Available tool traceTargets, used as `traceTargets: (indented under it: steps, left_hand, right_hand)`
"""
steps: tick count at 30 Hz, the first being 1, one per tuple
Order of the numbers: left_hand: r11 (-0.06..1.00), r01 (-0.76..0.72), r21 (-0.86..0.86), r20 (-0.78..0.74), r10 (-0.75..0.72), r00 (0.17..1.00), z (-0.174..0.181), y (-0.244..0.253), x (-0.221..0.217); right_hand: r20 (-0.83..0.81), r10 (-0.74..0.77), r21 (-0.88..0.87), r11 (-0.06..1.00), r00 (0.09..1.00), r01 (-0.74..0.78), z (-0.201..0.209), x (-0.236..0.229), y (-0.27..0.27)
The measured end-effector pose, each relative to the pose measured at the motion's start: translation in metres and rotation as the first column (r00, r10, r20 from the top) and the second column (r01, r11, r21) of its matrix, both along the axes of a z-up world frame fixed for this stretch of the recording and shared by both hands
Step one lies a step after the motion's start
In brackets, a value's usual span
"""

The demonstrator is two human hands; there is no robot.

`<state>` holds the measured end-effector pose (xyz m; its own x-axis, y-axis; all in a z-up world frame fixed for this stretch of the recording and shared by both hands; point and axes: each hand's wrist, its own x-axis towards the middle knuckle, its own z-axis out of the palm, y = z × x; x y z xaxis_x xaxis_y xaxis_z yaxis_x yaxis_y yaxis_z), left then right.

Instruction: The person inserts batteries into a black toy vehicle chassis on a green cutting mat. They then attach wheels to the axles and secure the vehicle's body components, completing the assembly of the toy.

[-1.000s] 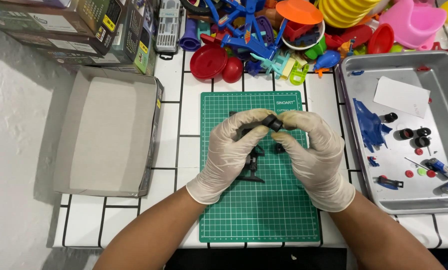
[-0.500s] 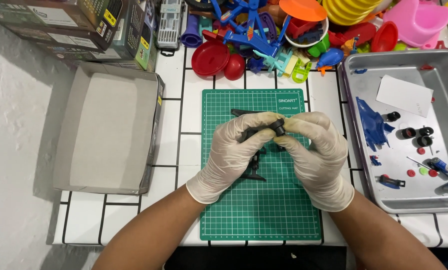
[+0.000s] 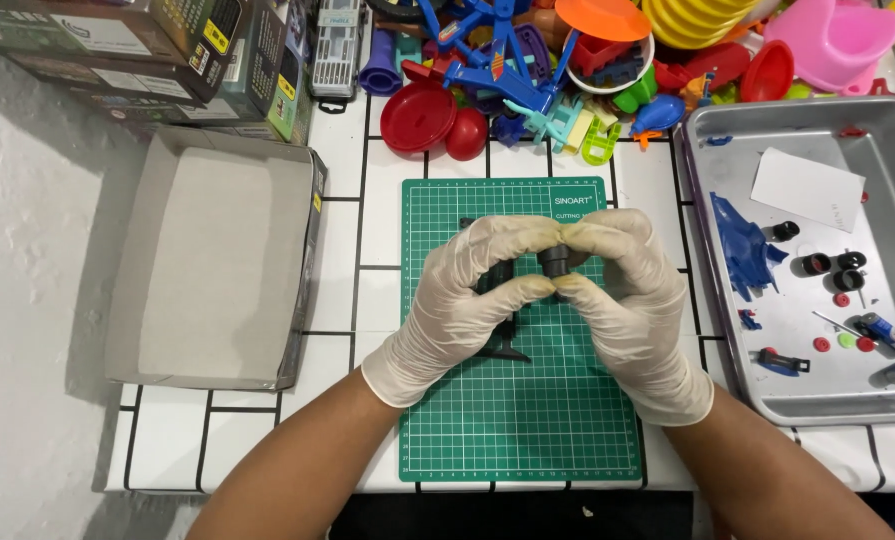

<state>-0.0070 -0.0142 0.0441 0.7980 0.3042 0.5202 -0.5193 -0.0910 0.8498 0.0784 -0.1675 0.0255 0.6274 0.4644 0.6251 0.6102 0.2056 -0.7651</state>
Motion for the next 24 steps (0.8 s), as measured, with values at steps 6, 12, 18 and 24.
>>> traceTargets:
  steps: [6, 12, 18, 24]
  left_hand:
    - [1.000, 0.006, 0.005, 0.021, -0.006, 1.000, -0.007, 0.000, 0.001]
    - [1.000, -0.001, -0.006, 0.033, 0.001, 0.999, -0.007, -0.003, 0.002]
    - [0.999, -0.045, 0.004, 0.030, 0.044, 0.999, -0.012, -0.004, 0.002]
    - [0.997, -0.078, -0.008, 0.060, 0.079, 0.995, -0.009, -0.006, 0.004]
  right_hand:
    - [-0.062, 0.055, 0.035, 0.998, 0.997, -0.053, -0.007, 0.001, -0.002]
    - [-0.087, 0.079, 0.044, 0.996, 0.993, -0.075, -0.010, 0.002, -0.004]
    - [-0.158, 0.094, 0.054, 0.995, 0.983, -0.087, -0.010, 0.002, -0.003]
    - [-0.196, 0.098, 0.077, 0.994, 0.976, -0.084, -0.010, 0.000, 0.001]
